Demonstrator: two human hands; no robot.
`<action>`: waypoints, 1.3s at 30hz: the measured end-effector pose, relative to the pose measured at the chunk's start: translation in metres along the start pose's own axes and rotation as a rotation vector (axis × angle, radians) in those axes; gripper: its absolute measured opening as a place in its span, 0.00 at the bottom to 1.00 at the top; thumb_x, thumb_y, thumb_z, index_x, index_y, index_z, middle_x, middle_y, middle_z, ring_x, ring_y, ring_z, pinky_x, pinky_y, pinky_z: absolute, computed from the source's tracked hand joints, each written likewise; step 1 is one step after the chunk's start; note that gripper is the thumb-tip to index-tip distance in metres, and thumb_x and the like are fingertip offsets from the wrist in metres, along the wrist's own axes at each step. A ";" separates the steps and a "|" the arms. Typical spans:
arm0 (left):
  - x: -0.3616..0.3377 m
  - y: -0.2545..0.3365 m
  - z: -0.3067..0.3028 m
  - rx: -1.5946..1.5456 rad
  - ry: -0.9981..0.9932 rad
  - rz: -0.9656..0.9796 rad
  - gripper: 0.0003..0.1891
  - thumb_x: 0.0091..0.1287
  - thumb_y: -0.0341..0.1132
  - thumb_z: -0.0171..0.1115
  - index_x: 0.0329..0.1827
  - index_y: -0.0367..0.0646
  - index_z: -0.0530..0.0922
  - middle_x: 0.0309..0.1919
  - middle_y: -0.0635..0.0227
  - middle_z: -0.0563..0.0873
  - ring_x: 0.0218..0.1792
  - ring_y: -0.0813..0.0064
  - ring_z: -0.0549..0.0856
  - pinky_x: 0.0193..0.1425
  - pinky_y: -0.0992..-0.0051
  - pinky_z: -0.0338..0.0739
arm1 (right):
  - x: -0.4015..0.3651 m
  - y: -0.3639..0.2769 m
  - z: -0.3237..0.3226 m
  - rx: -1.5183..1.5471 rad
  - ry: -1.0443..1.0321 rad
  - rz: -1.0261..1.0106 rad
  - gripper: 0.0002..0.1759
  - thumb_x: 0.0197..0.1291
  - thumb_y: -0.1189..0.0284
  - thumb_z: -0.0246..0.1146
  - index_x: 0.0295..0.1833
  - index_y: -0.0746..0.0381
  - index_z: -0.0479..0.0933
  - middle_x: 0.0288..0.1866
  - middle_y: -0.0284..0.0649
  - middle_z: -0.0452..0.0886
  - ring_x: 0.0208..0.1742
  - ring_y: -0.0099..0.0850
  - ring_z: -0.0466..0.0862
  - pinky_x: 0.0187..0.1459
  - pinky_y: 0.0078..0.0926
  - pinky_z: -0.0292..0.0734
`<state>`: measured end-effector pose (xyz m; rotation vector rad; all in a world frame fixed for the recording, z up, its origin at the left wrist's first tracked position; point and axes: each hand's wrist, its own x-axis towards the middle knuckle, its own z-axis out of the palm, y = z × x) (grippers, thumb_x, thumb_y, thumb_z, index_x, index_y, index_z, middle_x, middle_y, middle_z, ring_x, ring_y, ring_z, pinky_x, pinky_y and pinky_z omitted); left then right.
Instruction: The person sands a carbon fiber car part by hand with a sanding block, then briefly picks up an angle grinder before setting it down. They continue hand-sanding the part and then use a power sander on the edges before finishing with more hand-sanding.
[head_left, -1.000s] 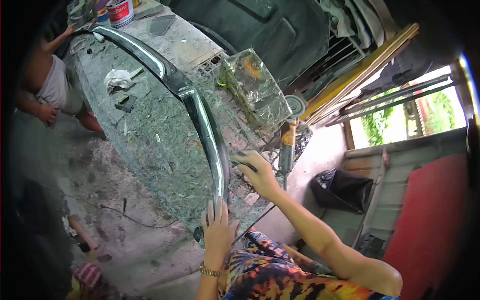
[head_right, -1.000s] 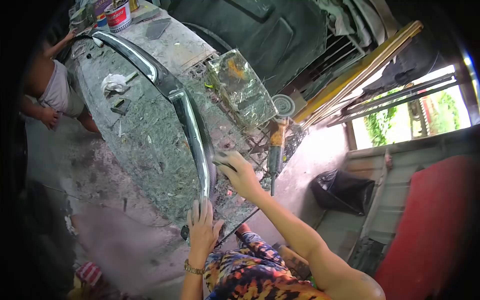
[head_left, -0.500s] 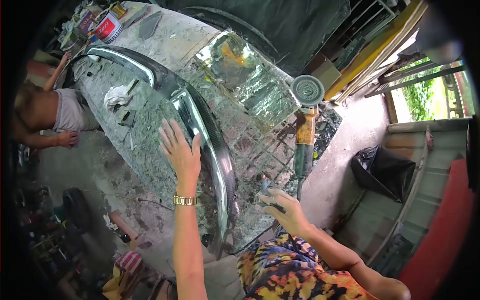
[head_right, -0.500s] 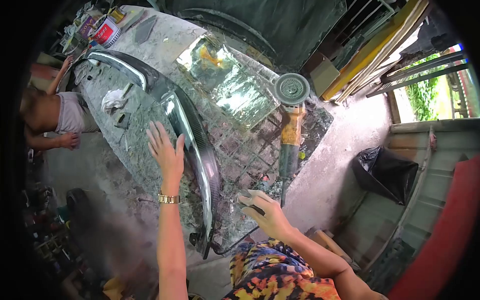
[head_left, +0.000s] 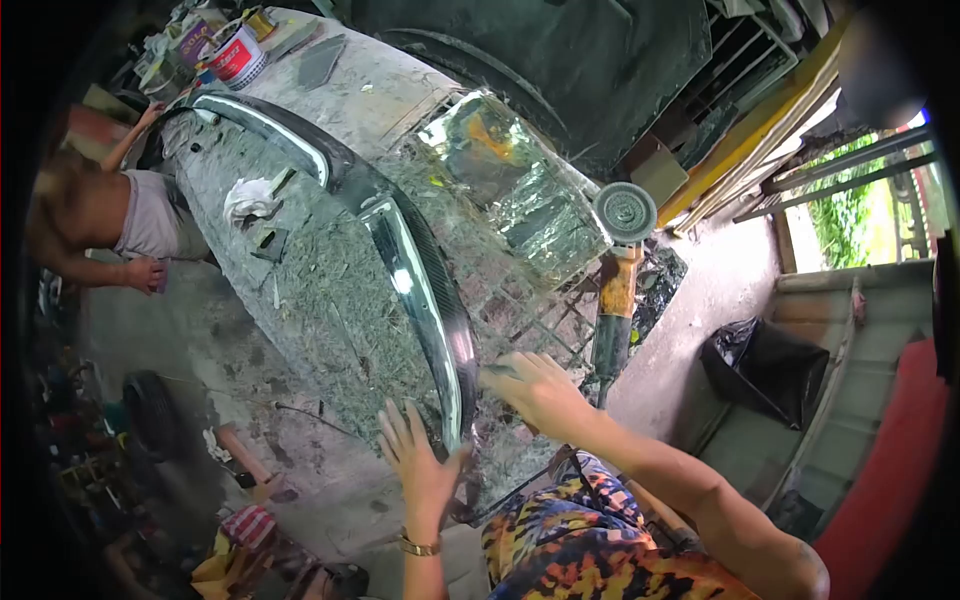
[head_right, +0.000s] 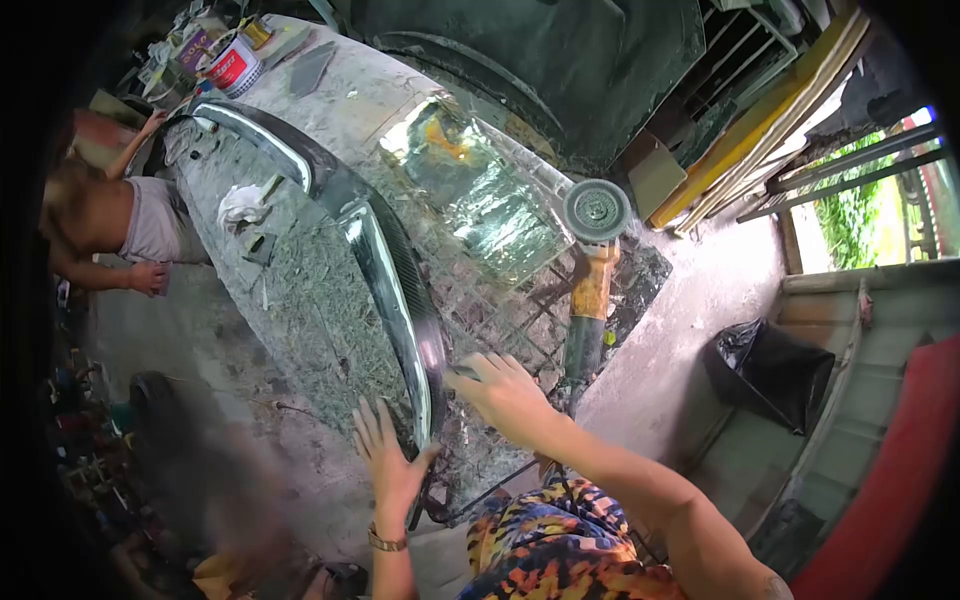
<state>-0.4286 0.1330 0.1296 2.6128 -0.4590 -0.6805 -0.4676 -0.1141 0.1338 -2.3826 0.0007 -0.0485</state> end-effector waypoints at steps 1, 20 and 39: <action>-0.009 0.004 0.007 -0.015 0.031 -0.005 0.58 0.63 0.53 0.76 0.88 0.37 0.49 0.88 0.44 0.47 0.87 0.39 0.44 0.87 0.44 0.40 | 0.015 0.001 0.004 -0.140 -0.032 -0.100 0.24 0.61 0.76 0.67 0.64 0.58 0.81 0.58 0.41 0.79 0.59 0.42 0.80 0.58 0.41 0.74; -0.024 -0.003 0.045 -0.222 0.193 0.062 0.37 0.75 0.48 0.65 0.77 0.30 0.68 0.82 0.41 0.61 0.80 0.39 0.62 0.81 0.42 0.56 | 0.070 0.024 0.050 -0.367 -0.114 -0.240 0.24 0.60 0.77 0.63 0.63 0.53 0.80 0.61 0.37 0.80 0.60 0.41 0.79 0.64 0.44 0.71; -0.121 -0.073 0.024 -0.366 0.202 0.019 0.50 0.67 0.52 0.75 0.84 0.34 0.59 0.83 0.46 0.62 0.83 0.39 0.59 0.84 0.44 0.52 | 0.008 -0.042 0.065 -0.286 -0.177 -0.199 0.22 0.56 0.81 0.63 0.58 0.59 0.85 0.57 0.44 0.84 0.54 0.44 0.82 0.57 0.43 0.74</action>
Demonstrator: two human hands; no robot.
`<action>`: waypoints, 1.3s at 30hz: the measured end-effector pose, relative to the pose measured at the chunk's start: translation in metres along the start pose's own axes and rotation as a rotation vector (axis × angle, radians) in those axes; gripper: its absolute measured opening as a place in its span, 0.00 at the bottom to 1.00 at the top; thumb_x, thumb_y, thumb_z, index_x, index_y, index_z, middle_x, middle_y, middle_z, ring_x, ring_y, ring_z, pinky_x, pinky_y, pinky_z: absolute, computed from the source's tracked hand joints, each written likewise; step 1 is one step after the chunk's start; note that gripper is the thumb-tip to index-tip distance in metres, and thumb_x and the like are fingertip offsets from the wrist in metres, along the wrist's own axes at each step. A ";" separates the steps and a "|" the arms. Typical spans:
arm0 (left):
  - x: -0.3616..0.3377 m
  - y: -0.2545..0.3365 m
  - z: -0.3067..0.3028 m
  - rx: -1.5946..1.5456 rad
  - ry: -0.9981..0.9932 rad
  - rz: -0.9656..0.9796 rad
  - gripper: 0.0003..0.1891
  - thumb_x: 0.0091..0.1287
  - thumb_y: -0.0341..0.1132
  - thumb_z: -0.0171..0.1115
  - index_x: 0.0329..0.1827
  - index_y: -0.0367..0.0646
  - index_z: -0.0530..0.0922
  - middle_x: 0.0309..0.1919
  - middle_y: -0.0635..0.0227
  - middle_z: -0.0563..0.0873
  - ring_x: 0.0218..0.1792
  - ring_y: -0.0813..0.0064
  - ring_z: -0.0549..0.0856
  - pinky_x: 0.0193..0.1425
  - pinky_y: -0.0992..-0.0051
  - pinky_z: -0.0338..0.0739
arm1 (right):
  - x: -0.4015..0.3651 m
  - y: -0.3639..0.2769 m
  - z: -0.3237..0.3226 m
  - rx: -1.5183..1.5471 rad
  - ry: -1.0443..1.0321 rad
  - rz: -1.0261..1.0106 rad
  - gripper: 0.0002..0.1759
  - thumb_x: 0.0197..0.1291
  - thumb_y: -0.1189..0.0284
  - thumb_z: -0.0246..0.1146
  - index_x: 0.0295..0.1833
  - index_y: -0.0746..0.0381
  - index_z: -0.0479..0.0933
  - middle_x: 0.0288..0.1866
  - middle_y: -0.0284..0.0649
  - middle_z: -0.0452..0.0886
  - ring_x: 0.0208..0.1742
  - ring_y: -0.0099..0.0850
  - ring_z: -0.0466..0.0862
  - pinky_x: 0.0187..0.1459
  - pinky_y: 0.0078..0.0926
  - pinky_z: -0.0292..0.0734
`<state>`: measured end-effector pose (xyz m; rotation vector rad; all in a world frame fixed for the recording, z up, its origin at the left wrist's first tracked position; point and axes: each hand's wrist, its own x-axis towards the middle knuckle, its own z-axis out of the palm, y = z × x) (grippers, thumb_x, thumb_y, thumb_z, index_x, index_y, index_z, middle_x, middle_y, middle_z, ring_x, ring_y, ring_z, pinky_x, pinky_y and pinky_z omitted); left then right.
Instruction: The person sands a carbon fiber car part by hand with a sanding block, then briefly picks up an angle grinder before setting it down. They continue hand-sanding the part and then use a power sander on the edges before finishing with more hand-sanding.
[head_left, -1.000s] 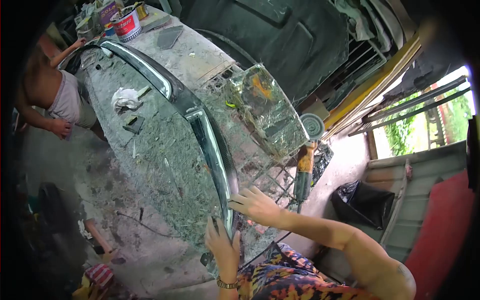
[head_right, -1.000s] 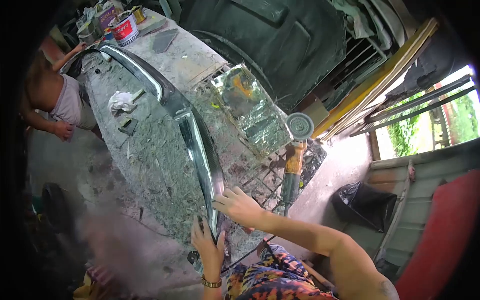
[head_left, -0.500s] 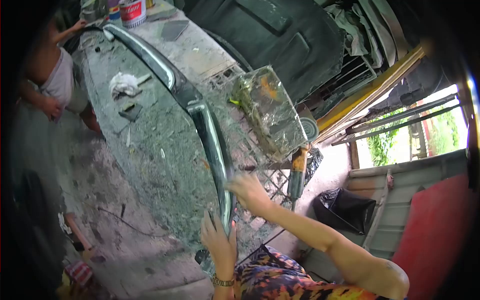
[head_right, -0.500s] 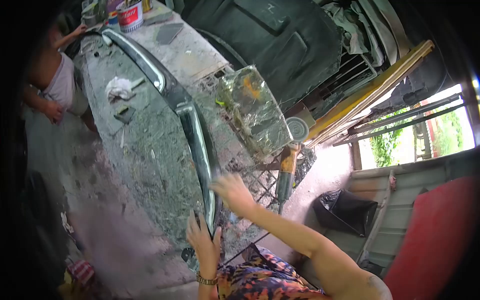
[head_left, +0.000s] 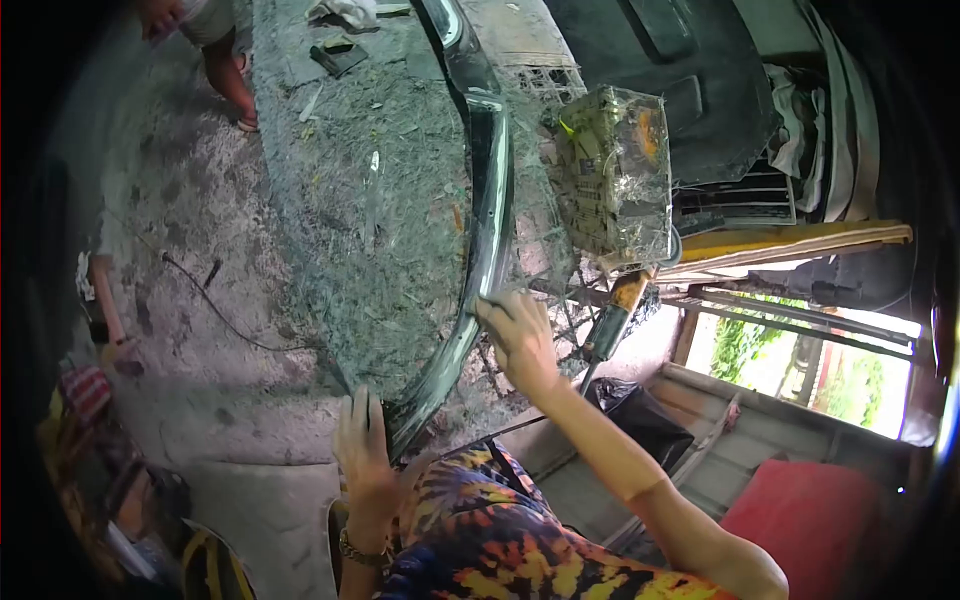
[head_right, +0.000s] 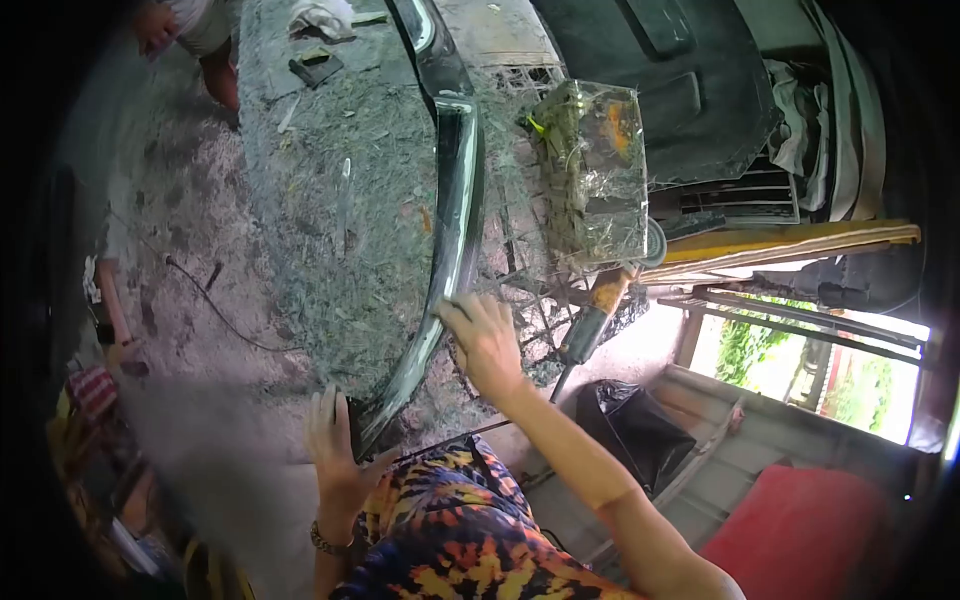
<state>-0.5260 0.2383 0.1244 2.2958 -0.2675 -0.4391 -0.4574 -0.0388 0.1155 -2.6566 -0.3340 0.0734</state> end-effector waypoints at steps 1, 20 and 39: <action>-0.006 -0.005 0.003 -0.008 0.006 -0.005 0.50 0.67 0.52 0.75 0.84 0.34 0.59 0.83 0.46 0.62 0.83 0.39 0.59 0.84 0.44 0.52 | -0.010 -0.011 0.004 0.022 -0.018 -0.015 0.21 0.57 0.80 0.64 0.58 0.60 0.85 0.56 0.44 0.84 0.54 0.44 0.82 0.56 0.43 0.74; -0.011 -0.018 0.051 -0.323 0.274 -0.044 0.54 0.65 0.37 0.78 0.85 0.27 0.49 0.77 0.36 0.65 0.74 0.38 0.69 0.80 0.50 0.65 | -0.011 -0.073 -0.006 -0.213 -0.281 0.084 0.20 0.59 0.77 0.63 0.59 0.60 0.81 0.53 0.41 0.79 0.53 0.41 0.80 0.55 0.42 0.74; -0.032 -0.029 0.069 -0.529 0.314 -0.257 0.52 0.55 0.36 0.85 0.82 0.38 0.63 0.70 0.53 0.74 0.69 0.51 0.70 0.77 0.52 0.61 | 0.048 -0.089 0.017 0.430 -0.862 -0.553 0.11 0.58 0.76 0.69 0.47 0.61 0.84 0.45 0.43 0.78 0.52 0.45 0.79 0.52 0.44 0.74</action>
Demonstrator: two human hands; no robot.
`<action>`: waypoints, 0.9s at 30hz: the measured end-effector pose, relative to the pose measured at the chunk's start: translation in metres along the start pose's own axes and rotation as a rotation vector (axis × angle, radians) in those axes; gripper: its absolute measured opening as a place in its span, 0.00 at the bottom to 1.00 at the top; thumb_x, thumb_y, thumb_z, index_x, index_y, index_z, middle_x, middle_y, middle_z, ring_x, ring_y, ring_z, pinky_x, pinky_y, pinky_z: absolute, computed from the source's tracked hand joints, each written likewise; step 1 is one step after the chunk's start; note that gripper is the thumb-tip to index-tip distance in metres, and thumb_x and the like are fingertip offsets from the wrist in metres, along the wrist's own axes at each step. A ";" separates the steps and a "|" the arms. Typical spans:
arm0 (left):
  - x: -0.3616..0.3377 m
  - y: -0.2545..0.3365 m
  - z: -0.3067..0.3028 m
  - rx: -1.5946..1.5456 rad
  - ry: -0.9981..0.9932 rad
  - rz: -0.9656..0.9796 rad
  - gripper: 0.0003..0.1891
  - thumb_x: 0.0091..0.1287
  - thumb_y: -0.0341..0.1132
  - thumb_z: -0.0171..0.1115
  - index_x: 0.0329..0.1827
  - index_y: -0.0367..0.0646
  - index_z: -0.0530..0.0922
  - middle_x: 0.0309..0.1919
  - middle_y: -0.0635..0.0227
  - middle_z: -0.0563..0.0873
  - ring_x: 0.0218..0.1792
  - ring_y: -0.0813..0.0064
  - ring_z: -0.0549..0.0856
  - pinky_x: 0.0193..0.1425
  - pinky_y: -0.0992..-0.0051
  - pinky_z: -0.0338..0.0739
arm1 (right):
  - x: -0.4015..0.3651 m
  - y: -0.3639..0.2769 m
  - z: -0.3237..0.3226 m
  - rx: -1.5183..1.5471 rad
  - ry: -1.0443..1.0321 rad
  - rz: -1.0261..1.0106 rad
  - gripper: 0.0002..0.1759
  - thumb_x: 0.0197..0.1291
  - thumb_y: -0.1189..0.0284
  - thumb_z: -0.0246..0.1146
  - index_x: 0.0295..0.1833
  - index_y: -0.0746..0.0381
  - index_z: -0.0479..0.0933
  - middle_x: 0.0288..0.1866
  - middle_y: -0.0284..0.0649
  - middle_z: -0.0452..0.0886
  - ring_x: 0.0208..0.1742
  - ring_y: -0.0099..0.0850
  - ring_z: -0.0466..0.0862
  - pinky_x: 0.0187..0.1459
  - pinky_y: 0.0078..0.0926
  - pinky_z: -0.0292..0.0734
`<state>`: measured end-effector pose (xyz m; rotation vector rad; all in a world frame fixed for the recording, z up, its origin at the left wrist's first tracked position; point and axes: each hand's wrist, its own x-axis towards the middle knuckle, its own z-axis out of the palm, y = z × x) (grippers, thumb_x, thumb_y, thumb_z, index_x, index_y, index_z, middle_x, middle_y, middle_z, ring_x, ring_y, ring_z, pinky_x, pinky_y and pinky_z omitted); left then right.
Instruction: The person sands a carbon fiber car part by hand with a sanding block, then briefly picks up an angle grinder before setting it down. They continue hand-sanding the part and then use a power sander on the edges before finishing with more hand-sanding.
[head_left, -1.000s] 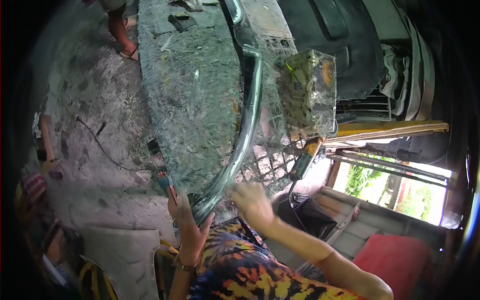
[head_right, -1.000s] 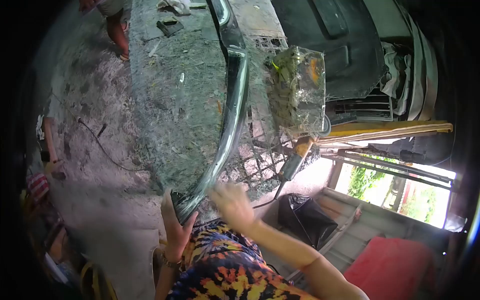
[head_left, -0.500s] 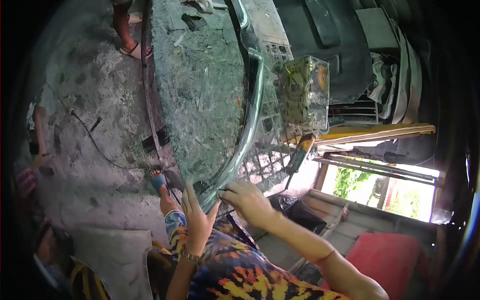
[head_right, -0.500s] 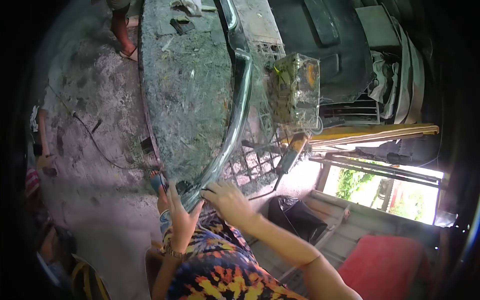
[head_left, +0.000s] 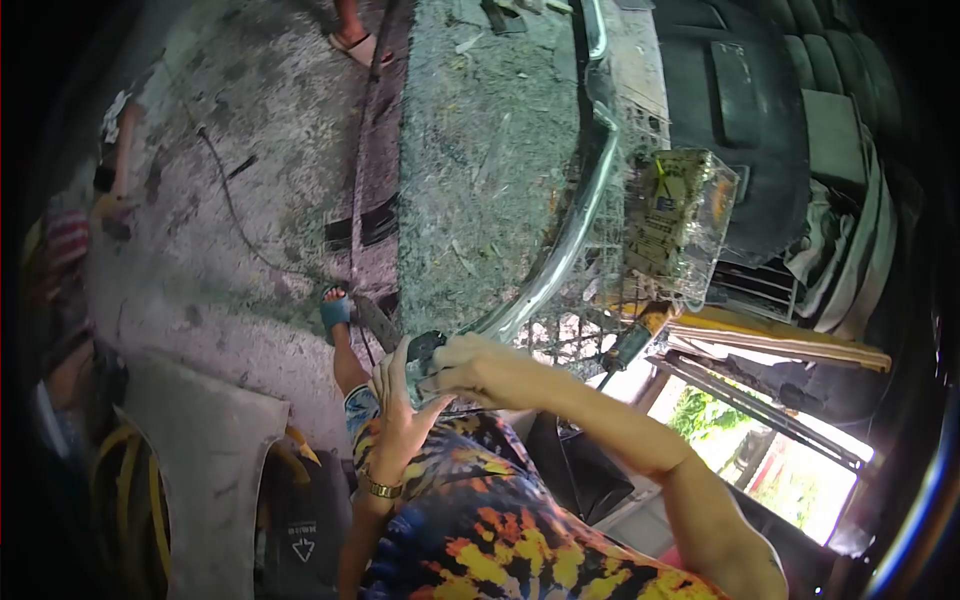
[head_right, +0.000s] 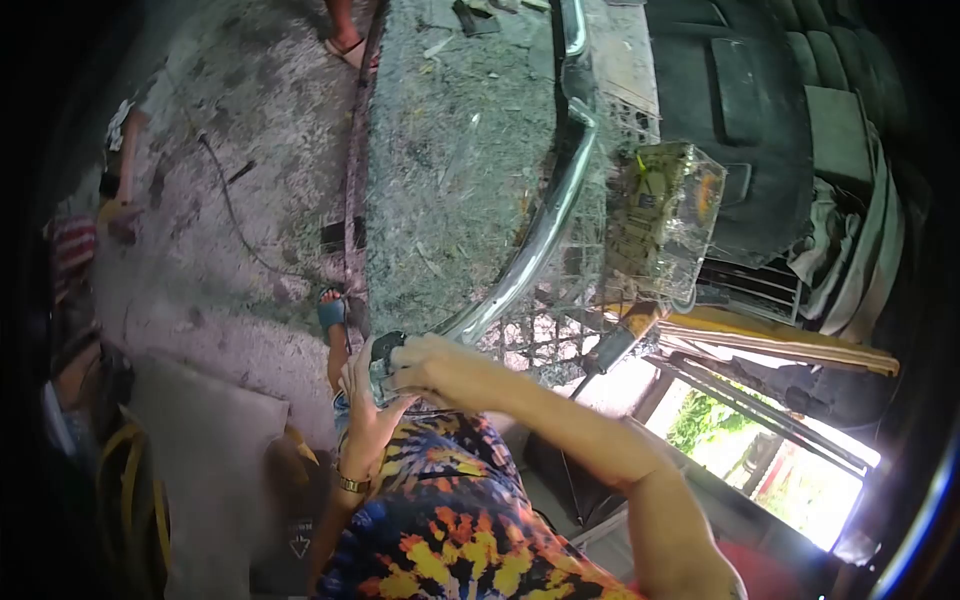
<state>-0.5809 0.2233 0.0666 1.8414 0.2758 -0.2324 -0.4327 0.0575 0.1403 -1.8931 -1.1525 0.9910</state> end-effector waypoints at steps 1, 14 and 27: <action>-0.001 0.002 0.000 0.012 0.006 -0.011 0.52 0.55 0.36 0.85 0.82 0.38 0.63 0.70 0.53 0.74 0.69 0.51 0.70 0.77 0.52 0.61 | -0.004 0.011 -0.005 0.044 -0.004 -0.032 0.10 0.58 0.75 0.69 0.46 0.61 0.83 0.44 0.44 0.77 0.51 0.45 0.79 0.51 0.44 0.74; -0.011 -0.019 0.039 -0.332 0.256 -0.060 0.43 0.52 0.35 0.86 0.69 0.35 0.70 0.63 0.52 0.75 0.65 0.53 0.76 0.73 0.57 0.69 | -0.032 0.059 -0.038 0.135 -0.063 -0.043 0.11 0.68 0.70 0.66 0.52 0.60 0.86 0.39 0.42 0.79 0.47 0.45 0.80 0.54 0.41 0.71; -0.016 -0.027 0.043 -0.376 0.238 -0.062 0.40 0.51 0.35 0.85 0.66 0.36 0.71 0.61 0.54 0.76 0.63 0.52 0.76 0.72 0.58 0.69 | 0.021 0.011 0.003 0.174 -0.058 -0.129 0.09 0.64 0.75 0.68 0.49 0.61 0.86 0.39 0.41 0.76 0.47 0.44 0.79 0.54 0.41 0.72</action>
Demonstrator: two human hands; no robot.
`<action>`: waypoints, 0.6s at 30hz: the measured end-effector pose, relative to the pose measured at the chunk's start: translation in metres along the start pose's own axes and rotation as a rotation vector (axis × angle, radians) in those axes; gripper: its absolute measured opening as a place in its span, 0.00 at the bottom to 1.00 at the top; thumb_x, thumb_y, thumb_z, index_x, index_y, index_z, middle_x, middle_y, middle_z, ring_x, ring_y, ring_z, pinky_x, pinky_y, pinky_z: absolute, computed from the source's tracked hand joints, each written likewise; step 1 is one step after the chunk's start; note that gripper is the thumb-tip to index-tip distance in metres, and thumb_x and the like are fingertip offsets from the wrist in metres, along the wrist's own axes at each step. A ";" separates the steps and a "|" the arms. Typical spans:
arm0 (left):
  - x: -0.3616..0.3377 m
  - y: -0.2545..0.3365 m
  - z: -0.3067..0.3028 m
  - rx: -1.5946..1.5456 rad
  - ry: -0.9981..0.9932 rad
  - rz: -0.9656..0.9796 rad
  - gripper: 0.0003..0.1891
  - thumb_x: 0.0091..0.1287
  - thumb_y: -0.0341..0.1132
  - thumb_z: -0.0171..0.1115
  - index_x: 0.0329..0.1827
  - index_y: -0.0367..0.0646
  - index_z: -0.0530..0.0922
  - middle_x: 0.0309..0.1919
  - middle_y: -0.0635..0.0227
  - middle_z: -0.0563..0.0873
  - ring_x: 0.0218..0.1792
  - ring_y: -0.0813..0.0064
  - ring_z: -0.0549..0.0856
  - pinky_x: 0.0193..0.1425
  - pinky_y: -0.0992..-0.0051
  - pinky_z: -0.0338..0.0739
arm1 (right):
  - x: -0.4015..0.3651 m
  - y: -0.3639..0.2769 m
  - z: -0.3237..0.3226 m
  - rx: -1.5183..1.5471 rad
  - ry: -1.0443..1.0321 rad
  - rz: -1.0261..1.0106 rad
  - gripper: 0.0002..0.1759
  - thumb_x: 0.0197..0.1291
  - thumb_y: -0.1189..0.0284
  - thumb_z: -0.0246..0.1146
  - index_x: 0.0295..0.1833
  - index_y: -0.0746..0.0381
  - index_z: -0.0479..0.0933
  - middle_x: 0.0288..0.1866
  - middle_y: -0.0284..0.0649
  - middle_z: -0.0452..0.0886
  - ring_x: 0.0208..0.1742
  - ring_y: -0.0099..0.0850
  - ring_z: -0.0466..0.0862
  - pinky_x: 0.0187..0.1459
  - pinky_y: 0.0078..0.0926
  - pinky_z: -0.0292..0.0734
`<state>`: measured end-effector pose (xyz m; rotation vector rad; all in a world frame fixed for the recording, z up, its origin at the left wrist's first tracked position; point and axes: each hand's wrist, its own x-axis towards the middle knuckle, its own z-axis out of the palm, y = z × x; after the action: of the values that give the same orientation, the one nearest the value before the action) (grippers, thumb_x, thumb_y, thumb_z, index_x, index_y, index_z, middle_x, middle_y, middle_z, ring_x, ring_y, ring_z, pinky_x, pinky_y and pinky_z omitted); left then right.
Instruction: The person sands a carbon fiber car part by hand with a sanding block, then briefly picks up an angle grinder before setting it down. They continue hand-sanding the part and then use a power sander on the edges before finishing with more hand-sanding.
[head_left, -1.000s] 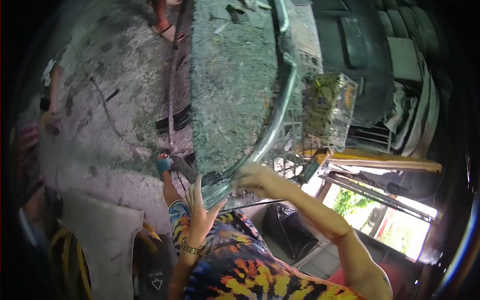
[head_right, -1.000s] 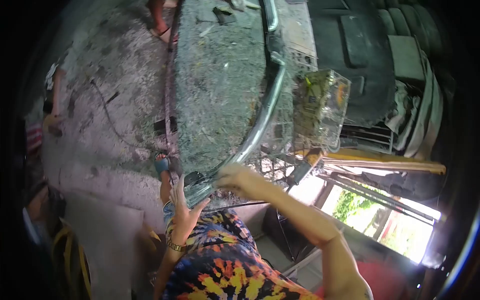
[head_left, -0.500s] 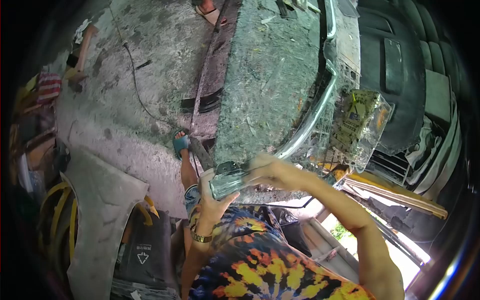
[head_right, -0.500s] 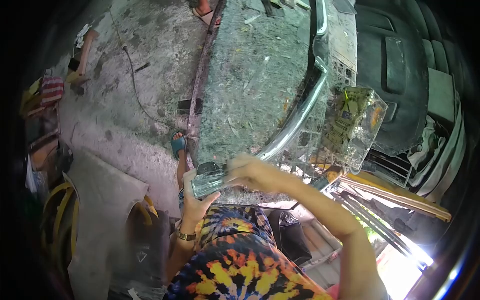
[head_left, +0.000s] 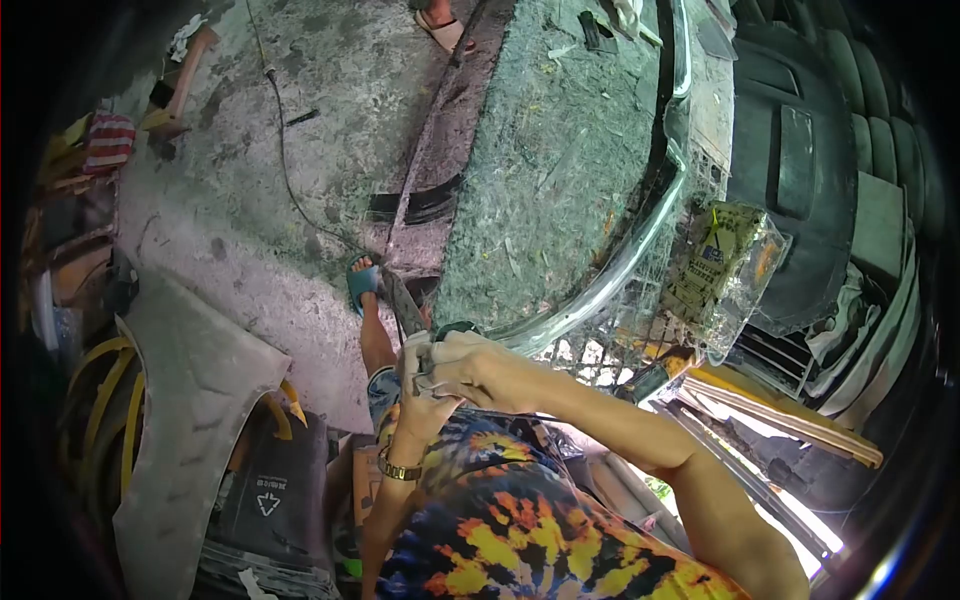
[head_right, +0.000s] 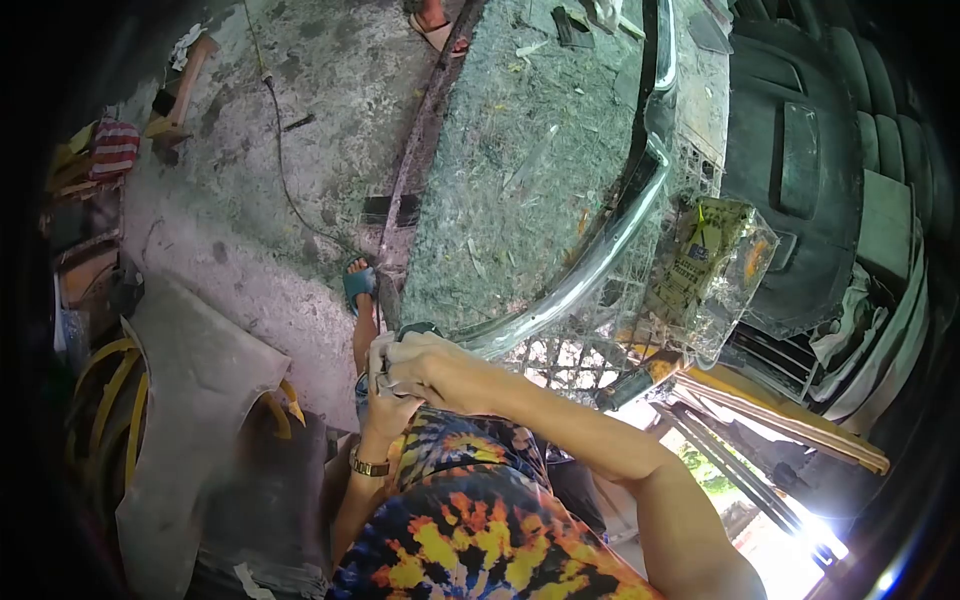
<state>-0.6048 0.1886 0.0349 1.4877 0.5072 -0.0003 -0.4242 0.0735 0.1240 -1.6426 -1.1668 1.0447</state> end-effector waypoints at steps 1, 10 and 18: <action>0.000 -0.004 0.000 0.043 0.014 0.049 0.41 0.51 0.35 0.86 0.66 0.36 0.71 0.61 0.53 0.76 0.64 0.52 0.76 0.74 0.57 0.69 | 0.001 0.001 -0.004 -0.003 -0.044 0.012 0.09 0.64 0.75 0.69 0.49 0.61 0.86 0.39 0.42 0.77 0.47 0.44 0.79 0.55 0.42 0.72; 0.001 0.006 0.000 0.136 0.042 0.071 0.45 0.52 0.34 0.84 0.72 0.34 0.67 0.68 0.52 0.73 0.70 0.52 0.74 0.78 0.58 0.66 | 0.014 0.002 0.013 0.043 -0.041 -0.021 0.10 0.63 0.75 0.69 0.50 0.60 0.85 0.42 0.41 0.76 0.49 0.43 0.77 0.55 0.42 0.72; 0.003 0.002 0.001 -0.079 -0.068 -0.015 0.42 0.53 0.34 0.85 0.69 0.35 0.69 0.62 0.54 0.74 0.68 0.55 0.73 0.76 0.57 0.67 | -0.001 0.004 -0.001 -0.020 -0.027 0.033 0.11 0.62 0.76 0.69 0.50 0.60 0.85 0.41 0.42 0.75 0.48 0.43 0.77 0.53 0.42 0.73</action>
<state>-0.6010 0.1887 0.0362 1.4016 0.4587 -0.0421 -0.4226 0.0719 0.1203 -1.6732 -1.1748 1.0821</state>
